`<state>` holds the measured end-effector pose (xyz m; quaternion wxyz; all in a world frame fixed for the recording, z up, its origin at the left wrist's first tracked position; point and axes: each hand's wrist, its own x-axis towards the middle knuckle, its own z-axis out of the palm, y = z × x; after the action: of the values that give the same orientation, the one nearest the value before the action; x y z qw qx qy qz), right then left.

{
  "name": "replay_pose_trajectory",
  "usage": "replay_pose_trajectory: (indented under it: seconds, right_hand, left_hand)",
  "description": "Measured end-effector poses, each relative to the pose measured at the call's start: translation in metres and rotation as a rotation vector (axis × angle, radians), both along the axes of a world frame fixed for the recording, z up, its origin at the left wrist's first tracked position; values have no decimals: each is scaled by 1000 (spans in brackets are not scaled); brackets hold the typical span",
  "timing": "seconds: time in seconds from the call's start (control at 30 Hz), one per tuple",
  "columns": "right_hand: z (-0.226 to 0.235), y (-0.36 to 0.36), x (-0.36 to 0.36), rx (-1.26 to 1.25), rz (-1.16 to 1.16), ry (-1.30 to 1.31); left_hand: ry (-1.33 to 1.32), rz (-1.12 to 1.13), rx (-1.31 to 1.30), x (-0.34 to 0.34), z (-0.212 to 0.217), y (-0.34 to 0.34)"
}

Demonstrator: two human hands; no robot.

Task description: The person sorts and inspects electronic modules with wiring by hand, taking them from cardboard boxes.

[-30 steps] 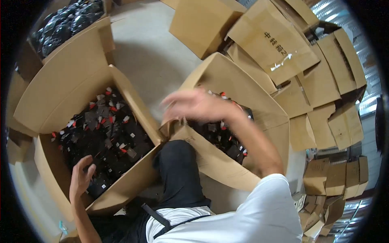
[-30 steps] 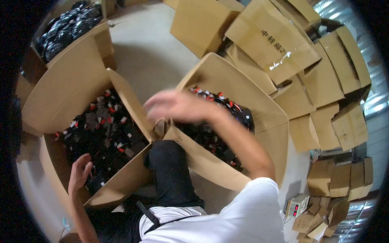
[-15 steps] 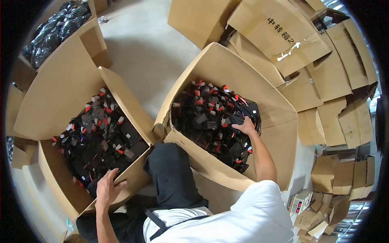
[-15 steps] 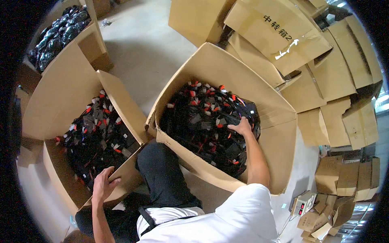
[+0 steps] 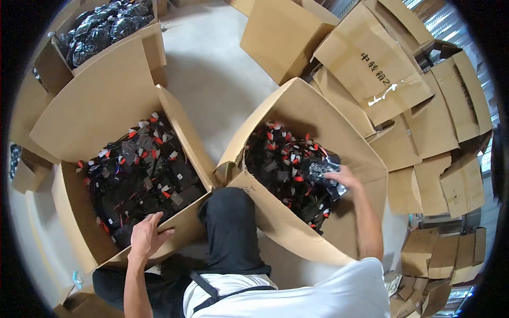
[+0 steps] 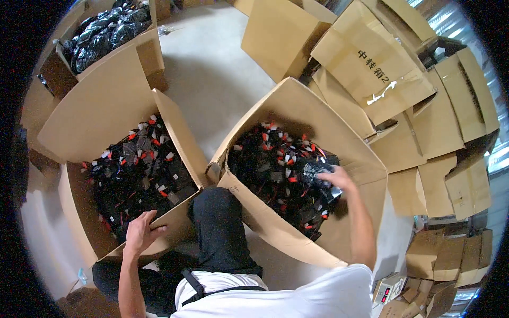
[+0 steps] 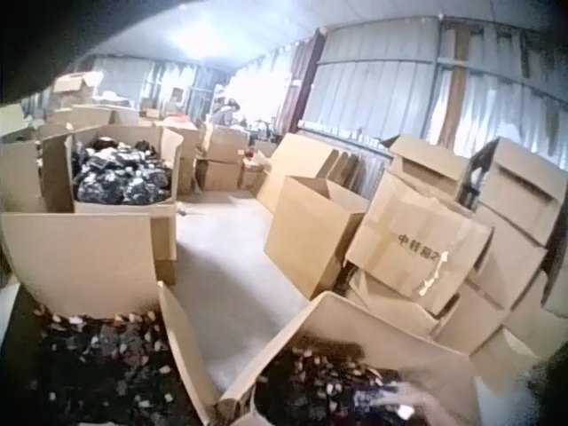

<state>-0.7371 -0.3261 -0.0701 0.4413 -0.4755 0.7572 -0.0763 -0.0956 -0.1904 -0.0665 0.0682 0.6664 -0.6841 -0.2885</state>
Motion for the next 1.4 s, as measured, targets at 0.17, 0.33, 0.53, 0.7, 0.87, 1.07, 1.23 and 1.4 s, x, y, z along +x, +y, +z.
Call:
replay_pose_trajectory:
  seconds: [0.17, 0.33, 0.53, 0.7, 0.87, 1.07, 1.23, 1.4]
  right_hand:
    - [167, 17, 15, -352, -128, -420]
    - [229, 27, 95, -538, 17, -476]
    - [234, 21, 138, -685, -32, -553]
    - [101, -5, 102, -350, -16, -339]
    - [60, 14, 93, -210, -461, -468]
    - [231, -3, 95, -802, -375, -635]
    - [390, 12, 109, -1091, -320, -836]
    - [363, 11, 149, -849, -142, -530]
  left_hand:
    - [41, -10, -12, 0, 4, -3]
    - [435, 73, 2, 2, 10, -11]
    - [562, 68, -171, -11, 34, -20]
    - [348, -37, -65, -11, -4, -11]
    - [340, -68, -210, -1, -6, 1]
    - [307, 0, -163, 2, -7, 5]
    - [405, 6, -181, -2, -9, -2]
    - [875, 168, -112, -13, 3, -12]
